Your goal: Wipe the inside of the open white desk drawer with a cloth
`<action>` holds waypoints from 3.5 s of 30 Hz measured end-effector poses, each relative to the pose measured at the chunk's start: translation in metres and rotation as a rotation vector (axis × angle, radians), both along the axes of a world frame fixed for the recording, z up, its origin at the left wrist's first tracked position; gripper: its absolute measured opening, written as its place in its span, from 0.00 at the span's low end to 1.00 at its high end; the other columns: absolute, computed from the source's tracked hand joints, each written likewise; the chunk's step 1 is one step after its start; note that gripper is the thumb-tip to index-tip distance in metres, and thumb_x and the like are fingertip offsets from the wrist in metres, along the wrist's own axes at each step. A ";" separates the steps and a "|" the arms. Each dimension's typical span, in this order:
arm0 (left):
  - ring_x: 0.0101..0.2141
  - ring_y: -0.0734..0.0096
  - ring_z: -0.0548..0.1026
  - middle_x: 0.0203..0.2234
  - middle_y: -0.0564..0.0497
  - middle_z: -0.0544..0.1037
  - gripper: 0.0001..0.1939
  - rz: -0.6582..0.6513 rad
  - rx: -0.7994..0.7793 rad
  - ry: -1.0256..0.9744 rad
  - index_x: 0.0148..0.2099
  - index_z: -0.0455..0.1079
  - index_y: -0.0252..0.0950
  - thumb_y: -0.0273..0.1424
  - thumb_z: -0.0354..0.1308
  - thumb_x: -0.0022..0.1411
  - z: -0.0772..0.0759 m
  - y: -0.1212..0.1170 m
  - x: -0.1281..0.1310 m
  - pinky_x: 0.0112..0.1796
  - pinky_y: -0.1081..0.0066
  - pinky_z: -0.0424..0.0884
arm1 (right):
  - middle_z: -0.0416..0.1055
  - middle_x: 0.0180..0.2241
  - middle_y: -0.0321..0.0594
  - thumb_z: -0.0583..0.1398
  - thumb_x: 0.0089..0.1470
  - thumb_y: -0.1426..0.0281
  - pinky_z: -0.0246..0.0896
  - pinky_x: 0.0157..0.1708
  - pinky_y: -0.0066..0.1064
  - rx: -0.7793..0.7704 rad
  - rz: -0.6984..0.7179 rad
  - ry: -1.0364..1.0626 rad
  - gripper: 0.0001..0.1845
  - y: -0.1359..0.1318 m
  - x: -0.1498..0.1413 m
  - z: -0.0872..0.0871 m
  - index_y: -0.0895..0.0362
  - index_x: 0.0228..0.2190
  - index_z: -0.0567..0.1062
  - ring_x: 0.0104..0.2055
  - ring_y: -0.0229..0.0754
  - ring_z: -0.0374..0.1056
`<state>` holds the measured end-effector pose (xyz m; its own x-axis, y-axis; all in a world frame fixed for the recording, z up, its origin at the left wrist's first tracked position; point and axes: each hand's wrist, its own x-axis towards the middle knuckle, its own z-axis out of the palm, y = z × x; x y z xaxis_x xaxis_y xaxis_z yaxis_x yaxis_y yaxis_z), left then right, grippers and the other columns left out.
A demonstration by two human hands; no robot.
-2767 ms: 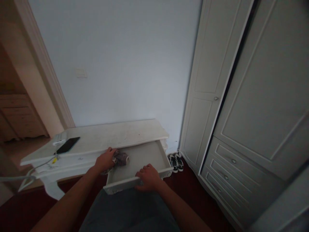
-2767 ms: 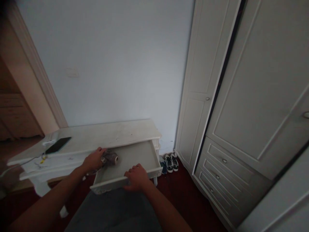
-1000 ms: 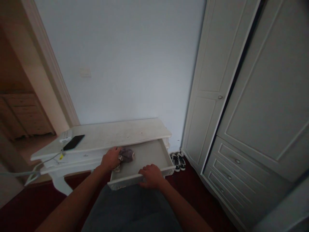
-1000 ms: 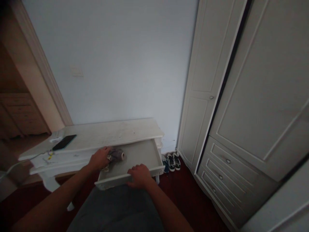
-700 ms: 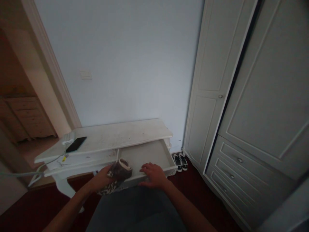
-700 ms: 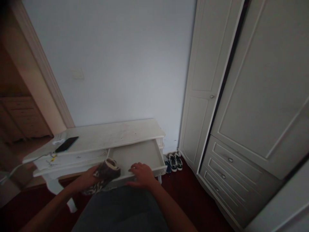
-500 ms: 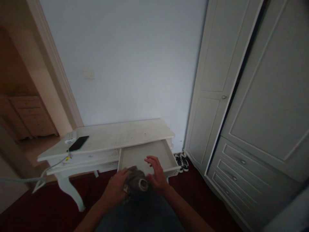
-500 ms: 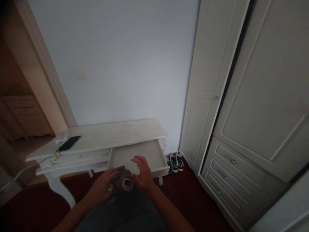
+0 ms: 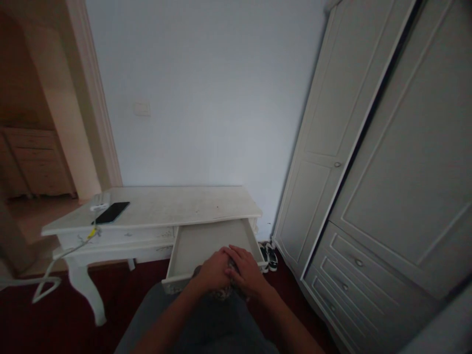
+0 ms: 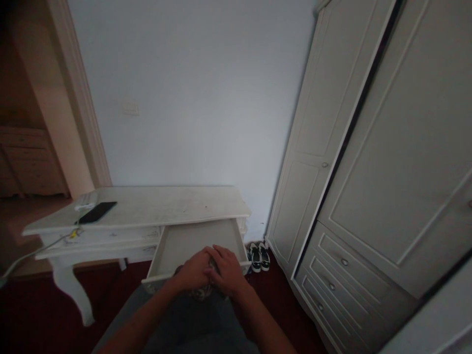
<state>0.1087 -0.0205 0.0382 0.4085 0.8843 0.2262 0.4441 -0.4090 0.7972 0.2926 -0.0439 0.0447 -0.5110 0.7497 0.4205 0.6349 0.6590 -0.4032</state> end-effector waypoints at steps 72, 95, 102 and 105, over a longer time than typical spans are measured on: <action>0.50 0.53 0.81 0.48 0.40 0.84 0.25 0.196 -0.045 0.663 0.60 0.70 0.39 0.43 0.38 0.75 -0.010 -0.001 -0.102 0.46 0.62 0.71 | 0.74 0.50 0.41 0.71 0.48 0.61 0.67 0.49 0.38 -0.205 -0.156 0.125 0.40 0.012 -0.058 0.038 0.49 0.61 0.68 0.49 0.50 0.73; 0.48 0.53 0.81 0.46 0.41 0.84 0.29 0.195 -0.044 0.730 0.49 0.76 0.40 0.49 0.37 0.74 -0.005 -0.004 -0.095 0.43 0.62 0.69 | 0.73 0.53 0.53 0.76 0.39 0.48 0.70 0.47 0.50 -0.203 -0.257 -0.640 0.51 0.013 -0.037 0.050 0.49 0.61 0.67 0.54 0.63 0.71; 0.48 0.54 0.81 0.45 0.41 0.84 0.29 0.180 -0.043 0.742 0.49 0.76 0.39 0.47 0.37 0.74 -0.002 -0.006 -0.095 0.45 0.63 0.70 | 0.70 0.57 0.50 0.70 0.49 0.59 0.68 0.49 0.44 -0.115 -0.277 -0.503 0.47 -0.004 0.013 0.027 0.47 0.67 0.61 0.56 0.60 0.68; 0.49 0.54 0.81 0.46 0.40 0.84 0.29 0.178 -0.043 0.745 0.49 0.76 0.39 0.47 0.37 0.74 -0.002 -0.006 -0.095 0.46 0.63 0.70 | 0.68 0.60 0.51 0.68 0.51 0.63 0.66 0.50 0.44 -0.149 -0.351 -0.480 0.45 -0.002 0.040 0.025 0.45 0.68 0.61 0.58 0.61 0.67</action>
